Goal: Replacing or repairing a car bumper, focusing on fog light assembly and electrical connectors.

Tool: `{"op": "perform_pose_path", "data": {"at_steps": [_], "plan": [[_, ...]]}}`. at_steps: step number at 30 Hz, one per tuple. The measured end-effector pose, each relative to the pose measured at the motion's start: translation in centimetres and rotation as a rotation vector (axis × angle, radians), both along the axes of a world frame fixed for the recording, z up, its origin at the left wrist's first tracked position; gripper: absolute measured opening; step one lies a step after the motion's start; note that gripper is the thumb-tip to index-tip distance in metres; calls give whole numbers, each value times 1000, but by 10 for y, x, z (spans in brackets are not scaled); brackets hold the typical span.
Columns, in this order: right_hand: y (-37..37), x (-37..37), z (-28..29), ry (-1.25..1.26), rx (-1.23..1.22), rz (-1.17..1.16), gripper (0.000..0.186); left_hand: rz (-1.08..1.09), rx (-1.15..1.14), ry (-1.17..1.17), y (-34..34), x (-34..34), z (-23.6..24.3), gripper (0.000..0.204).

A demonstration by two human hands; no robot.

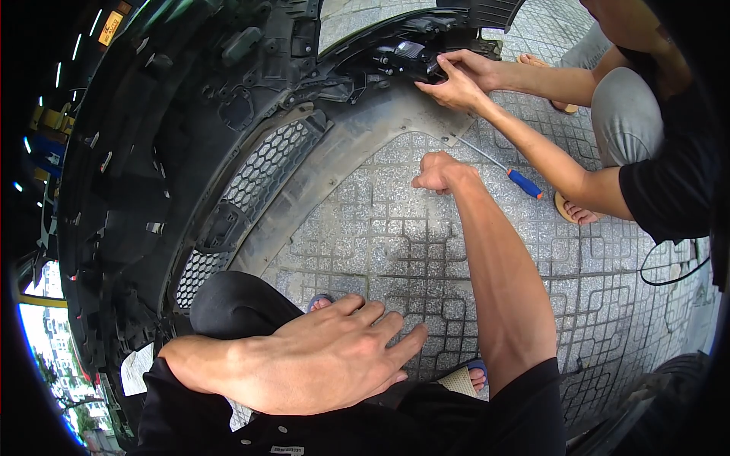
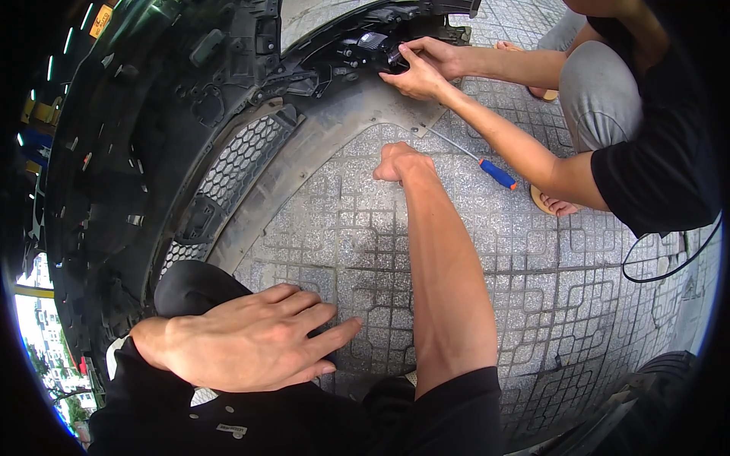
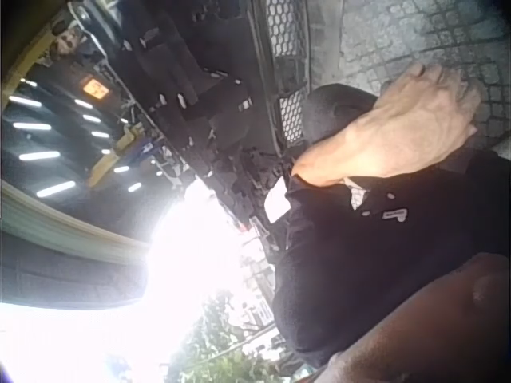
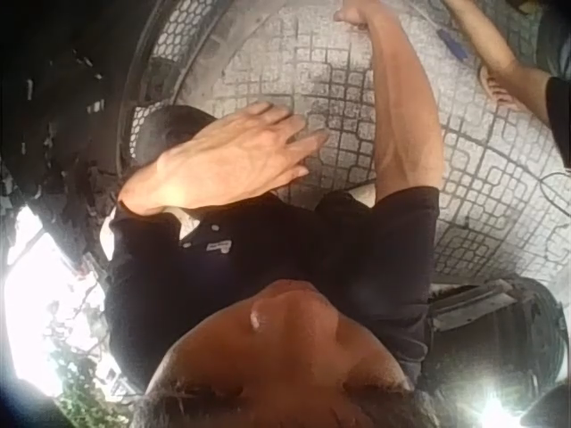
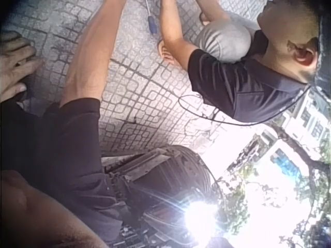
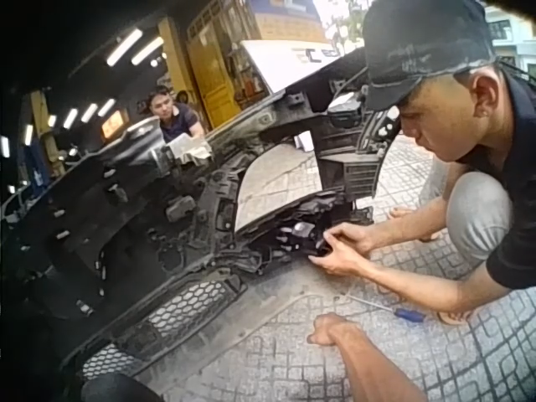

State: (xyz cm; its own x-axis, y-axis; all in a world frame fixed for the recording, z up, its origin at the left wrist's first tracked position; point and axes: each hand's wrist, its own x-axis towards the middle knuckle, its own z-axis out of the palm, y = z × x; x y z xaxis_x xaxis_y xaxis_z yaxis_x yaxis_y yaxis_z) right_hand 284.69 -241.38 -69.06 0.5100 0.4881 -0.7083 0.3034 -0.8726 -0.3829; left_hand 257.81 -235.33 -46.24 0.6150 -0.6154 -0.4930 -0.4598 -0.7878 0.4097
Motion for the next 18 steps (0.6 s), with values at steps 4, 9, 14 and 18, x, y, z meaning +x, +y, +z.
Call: {"op": "perform_pose_path", "data": {"at_steps": [4, 9, 14, 18], "plan": [[0, 1, -3, -8, -8, 4, 63, -5, 0, -6, -1, 0, 0, 54], [1, 2, -10, -2, 0, -2, 62, -9, 3, -13, -1, 0, -1, 54], [1, 3, -12, 7, 1, -1, 61, -10, -5, -19, 0, 1, 0, 54], [2, 4, -10, 29, -14, 5, 61, -11, -6, -13, 1, 2, 0, 54]]}}
